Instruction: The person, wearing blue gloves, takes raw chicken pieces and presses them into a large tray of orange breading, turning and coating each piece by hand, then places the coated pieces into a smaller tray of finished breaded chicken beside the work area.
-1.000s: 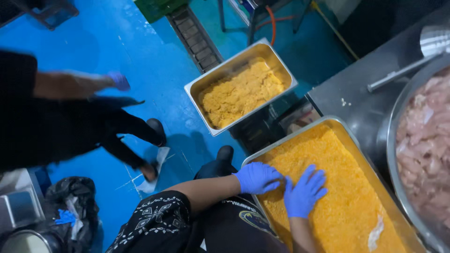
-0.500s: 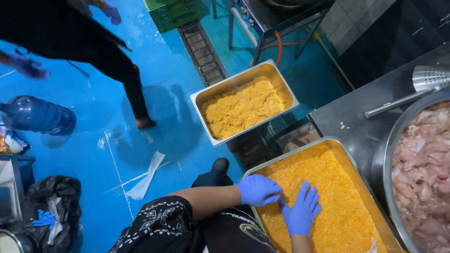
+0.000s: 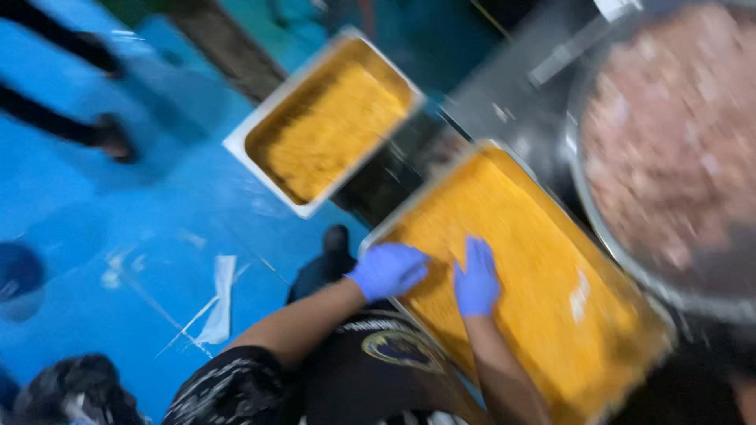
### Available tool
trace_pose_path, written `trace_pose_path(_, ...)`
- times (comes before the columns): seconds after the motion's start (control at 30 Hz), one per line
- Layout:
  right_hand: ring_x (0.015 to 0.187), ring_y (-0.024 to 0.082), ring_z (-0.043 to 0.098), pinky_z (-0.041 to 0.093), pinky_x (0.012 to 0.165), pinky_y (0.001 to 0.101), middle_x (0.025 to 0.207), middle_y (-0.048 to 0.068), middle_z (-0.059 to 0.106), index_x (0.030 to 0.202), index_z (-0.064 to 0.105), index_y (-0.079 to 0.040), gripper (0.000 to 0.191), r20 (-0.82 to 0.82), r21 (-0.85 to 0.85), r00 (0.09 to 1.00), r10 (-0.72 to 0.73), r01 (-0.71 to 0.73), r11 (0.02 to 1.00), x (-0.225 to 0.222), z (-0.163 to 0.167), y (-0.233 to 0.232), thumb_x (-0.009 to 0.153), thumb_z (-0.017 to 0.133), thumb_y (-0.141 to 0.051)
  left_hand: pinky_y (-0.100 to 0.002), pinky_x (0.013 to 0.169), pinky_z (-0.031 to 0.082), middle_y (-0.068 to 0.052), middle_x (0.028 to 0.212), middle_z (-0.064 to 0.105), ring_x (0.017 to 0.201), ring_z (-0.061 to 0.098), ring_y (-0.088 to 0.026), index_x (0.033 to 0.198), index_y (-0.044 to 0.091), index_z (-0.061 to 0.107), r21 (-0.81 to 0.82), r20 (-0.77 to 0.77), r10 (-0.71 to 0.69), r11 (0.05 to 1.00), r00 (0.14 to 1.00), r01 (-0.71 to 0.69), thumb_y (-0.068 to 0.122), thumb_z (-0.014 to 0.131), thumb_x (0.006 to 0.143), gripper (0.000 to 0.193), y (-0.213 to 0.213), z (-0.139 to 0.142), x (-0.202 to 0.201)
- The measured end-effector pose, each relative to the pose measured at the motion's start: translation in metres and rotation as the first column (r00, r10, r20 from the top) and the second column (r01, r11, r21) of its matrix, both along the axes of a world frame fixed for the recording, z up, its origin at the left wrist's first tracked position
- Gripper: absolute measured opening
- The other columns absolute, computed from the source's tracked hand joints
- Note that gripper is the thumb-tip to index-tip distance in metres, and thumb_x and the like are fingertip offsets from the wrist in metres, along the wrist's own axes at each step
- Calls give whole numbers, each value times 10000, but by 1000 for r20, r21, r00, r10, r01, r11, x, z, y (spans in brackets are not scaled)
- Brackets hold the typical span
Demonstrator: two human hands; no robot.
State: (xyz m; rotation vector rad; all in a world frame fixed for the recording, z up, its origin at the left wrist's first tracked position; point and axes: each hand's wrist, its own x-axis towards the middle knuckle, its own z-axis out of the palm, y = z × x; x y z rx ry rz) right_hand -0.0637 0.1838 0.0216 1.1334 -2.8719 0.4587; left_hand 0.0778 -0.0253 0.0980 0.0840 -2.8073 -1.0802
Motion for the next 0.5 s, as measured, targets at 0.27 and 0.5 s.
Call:
trace_pose_path(0.27, 1191, 273, 680, 545, 1013, 402, 1277, 113, 717, 1361, 639, -70, 457, 914, -338, 403, 36, 711, 617, -54, -11, 24, 914, 722, -116, -447, 719, 538, -79, 881, 692, 823, 682, -294, 1069, 149, 667, -37, -16, -2, 999, 1000, 2, 294, 668, 948, 188, 10, -16, -23)
trace_pose_path(0.5, 1153, 282, 672, 543, 967, 492, 1241, 79, 706, 1340, 607, -119, 465, 886, 40, -176, 429, 951, 308, -49, 10, 44, 884, 692, -148, -447, 711, 534, -61, 886, 687, 830, 677, -284, 1065, 153, 666, -44, -23, -9, 999, 1000, 8, 289, 681, 937, 187, 17, -25, -31)
